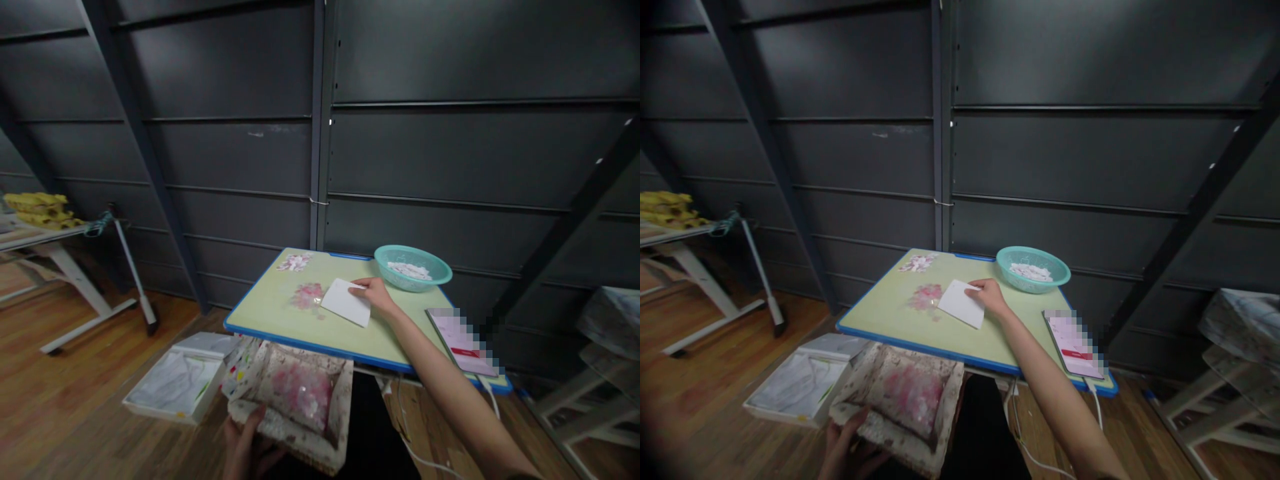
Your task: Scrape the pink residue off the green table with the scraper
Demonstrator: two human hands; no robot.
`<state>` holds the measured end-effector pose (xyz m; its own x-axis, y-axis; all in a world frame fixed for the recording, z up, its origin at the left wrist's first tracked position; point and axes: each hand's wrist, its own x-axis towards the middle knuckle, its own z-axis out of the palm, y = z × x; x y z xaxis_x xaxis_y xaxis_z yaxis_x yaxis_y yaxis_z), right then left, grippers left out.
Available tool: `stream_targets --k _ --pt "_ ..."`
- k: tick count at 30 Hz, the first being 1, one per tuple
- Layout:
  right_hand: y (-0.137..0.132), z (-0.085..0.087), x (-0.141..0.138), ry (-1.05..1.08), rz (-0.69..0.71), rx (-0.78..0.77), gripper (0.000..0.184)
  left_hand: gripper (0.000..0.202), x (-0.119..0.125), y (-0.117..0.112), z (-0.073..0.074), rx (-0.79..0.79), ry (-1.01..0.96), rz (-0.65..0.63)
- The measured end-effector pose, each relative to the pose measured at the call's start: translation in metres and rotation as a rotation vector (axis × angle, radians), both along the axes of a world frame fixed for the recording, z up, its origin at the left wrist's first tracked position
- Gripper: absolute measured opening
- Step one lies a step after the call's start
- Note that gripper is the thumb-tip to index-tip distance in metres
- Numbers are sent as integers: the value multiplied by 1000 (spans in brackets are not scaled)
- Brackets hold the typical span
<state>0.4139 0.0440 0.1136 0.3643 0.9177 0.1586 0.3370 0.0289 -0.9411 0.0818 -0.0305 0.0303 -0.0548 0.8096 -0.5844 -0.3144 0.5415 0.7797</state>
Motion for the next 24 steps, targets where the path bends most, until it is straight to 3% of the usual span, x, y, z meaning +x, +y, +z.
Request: stream_targets --k 2,6,11,16,21,24 --pt "-1 2 -4 -14 -2 -4 36 50 3 0 2 17 6 -7" --pt "-5 5 -13 15 169 -67 38 56 6 2 5 30 0 -20" --pt "-7 8 -23 39 153 -61 39 61 7 5 7 -10 25 -31" --pt "-7 6 -26 66 319 -130 42 68 6 7 5 10 22 -8" --pt "-10 6 -17 58 198 -89 39 70 3 9 2 5 16 -29" --pt "-14 4 -24 45 297 -111 39 70 3 10 1 -5 25 -29"
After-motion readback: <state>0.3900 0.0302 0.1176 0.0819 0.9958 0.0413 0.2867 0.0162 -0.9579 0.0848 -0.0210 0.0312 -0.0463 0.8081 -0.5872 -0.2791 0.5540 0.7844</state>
